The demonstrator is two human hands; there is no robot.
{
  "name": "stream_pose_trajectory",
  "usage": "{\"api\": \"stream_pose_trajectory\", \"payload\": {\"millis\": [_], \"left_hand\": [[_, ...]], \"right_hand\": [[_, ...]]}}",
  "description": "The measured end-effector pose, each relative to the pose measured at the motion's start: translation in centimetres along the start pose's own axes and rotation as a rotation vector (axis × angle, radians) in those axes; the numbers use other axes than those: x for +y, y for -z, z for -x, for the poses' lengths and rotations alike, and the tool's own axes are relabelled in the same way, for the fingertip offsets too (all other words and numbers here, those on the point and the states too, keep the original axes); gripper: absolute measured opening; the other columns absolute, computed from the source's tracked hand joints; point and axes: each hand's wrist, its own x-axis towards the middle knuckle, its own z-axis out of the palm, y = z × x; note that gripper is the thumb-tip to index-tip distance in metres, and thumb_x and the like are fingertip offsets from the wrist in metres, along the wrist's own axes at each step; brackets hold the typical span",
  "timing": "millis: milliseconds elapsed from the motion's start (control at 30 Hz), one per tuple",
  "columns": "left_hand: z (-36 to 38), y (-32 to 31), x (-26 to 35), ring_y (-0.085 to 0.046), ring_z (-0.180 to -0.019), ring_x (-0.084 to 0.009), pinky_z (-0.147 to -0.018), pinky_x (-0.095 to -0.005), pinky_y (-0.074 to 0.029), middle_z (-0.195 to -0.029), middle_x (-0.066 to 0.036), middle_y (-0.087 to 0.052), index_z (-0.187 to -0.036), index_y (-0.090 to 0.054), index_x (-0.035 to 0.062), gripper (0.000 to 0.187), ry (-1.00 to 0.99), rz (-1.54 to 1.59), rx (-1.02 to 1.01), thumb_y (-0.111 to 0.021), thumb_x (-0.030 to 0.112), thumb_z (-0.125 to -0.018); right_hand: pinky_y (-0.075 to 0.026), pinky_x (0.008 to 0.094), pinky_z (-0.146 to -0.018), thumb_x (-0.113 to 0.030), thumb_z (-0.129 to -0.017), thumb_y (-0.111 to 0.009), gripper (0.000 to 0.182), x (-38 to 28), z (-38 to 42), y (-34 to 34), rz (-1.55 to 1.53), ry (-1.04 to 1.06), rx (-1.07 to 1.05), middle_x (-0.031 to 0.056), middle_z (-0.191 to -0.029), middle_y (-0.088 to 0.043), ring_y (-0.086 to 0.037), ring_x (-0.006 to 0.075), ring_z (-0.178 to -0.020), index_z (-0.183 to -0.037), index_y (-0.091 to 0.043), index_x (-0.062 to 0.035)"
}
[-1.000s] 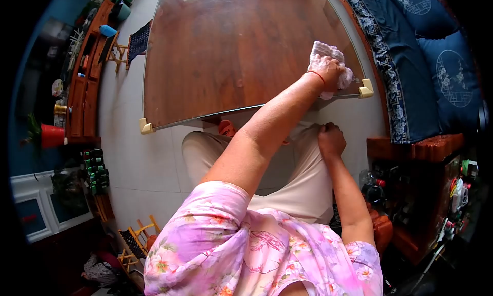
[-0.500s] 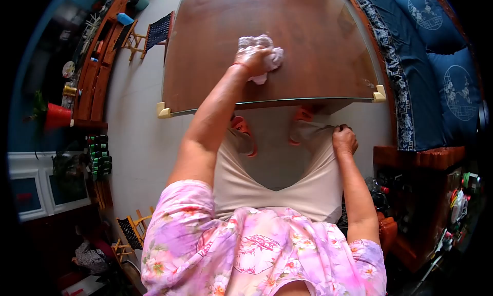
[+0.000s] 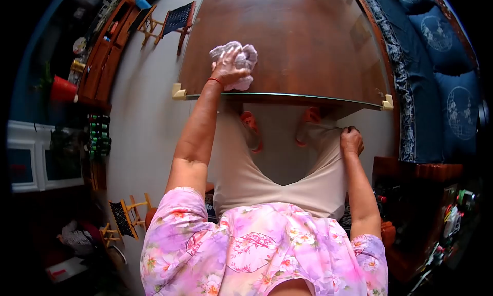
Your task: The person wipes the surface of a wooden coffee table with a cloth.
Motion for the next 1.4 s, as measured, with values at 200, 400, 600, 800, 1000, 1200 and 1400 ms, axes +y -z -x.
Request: {"api": "stream_pose_trajectory", "payload": {"millis": [200,400,600,800,1000,1200,1400], "left_hand": [[9.3,2.0,-0.2,-0.058,-0.105,-0.0309,-0.093,-0.0388,-0.044,-0.114,-0.015,-0.061,-0.111,-0.060,0.0024,0.038,0.048,0.270,0.744,-0.063,0.020,-0.077],[14.3,-1.4,0.1,-0.061,-0.087,-0.0298,-0.083,-0.0385,-0.049,-0.096,-0.011,-0.062,-0.102,-0.063,0.0026,0.023,0.479,0.536,0.884,-0.057,0.006,-0.080],[8.8,0.3,-2.7,-0.057,-0.097,-0.0317,-0.088,-0.0405,-0.046,-0.103,-0.015,-0.060,-0.097,-0.061,0.0024,0.019,0.240,0.145,0.870,-0.051,0.005,-0.081],[6.1,-2.5,-8.0,-0.052,-0.108,-0.0330,-0.095,-0.0433,-0.040,-0.115,-0.014,-0.058,-0.111,-0.058,0.0037,0.035,0.335,-0.115,0.842,-0.052,0.007,-0.076],[4.3,-2.4,-7.3,-0.054,-0.104,-0.0302,-0.092,-0.0423,-0.043,-0.110,-0.008,-0.061,-0.103,-0.063,0.0089,0.032,0.595,-0.267,0.804,-0.056,0.007,-0.071],[4.1,-2.8,-7.1,-0.054,-0.106,-0.0291,-0.092,-0.0439,-0.042,-0.118,-0.008,-0.058,-0.107,-0.061,0.0082,0.030,0.539,-0.437,0.814,-0.056,0.014,-0.078],[4.3,-2.6,-7.2,-0.054,-0.107,-0.0274,-0.092,-0.0418,-0.043,-0.118,-0.006,-0.059,-0.106,-0.063,0.0090,0.027,0.562,-0.454,0.755,-0.052,0.019,-0.084]], "right_hand": [[-0.031,0.0457,-0.104,-0.020,-0.081,-0.056,0.035,0.1,3.0,-1.7,0.008,0.514,0.394,0.0075,-0.124,-0.055,-0.050,0.0256,-0.117,-0.114,-0.058,-0.0102],[-0.029,0.0497,-0.104,-0.012,-0.077,-0.058,0.042,-14.7,8.9,1.8,-0.450,1.053,0.399,0.0136,-0.128,-0.051,-0.049,0.0295,-0.117,-0.118,-0.053,-0.0064],[-0.026,0.0540,-0.103,-0.026,-0.076,-0.062,0.047,-31.7,8.9,0.2,-0.650,1.161,0.391,0.0189,-0.123,-0.053,-0.050,0.0323,-0.114,-0.117,-0.055,-0.0047],[-0.022,0.0611,-0.101,-0.039,-0.067,-0.070,0.066,-37.1,6.5,-6.1,-0.371,1.012,0.098,0.0170,-0.137,-0.040,-0.033,0.0336,-0.130,-0.125,-0.050,-0.0149],[-0.028,0.0560,-0.098,-0.042,-0.067,-0.068,0.067,-37.2,6.6,-4.5,-0.186,0.984,-0.023,0.0118,-0.138,-0.041,-0.034,0.0299,-0.130,-0.127,-0.050,-0.0172],[-0.036,0.0528,-0.092,-0.030,-0.064,-0.071,0.061,-36.7,5.3,-2.5,-0.134,1.046,-0.121,0.0107,-0.131,-0.047,-0.040,0.0292,-0.125,-0.121,-0.054,-0.0156],[-0.040,0.0501,-0.091,-0.024,-0.062,-0.072,0.055,-30.4,1.2,-1.5,-0.245,1.011,0.070,0.0093,-0.123,-0.051,-0.047,0.0280,-0.117,-0.115,-0.058,-0.0138]]}}
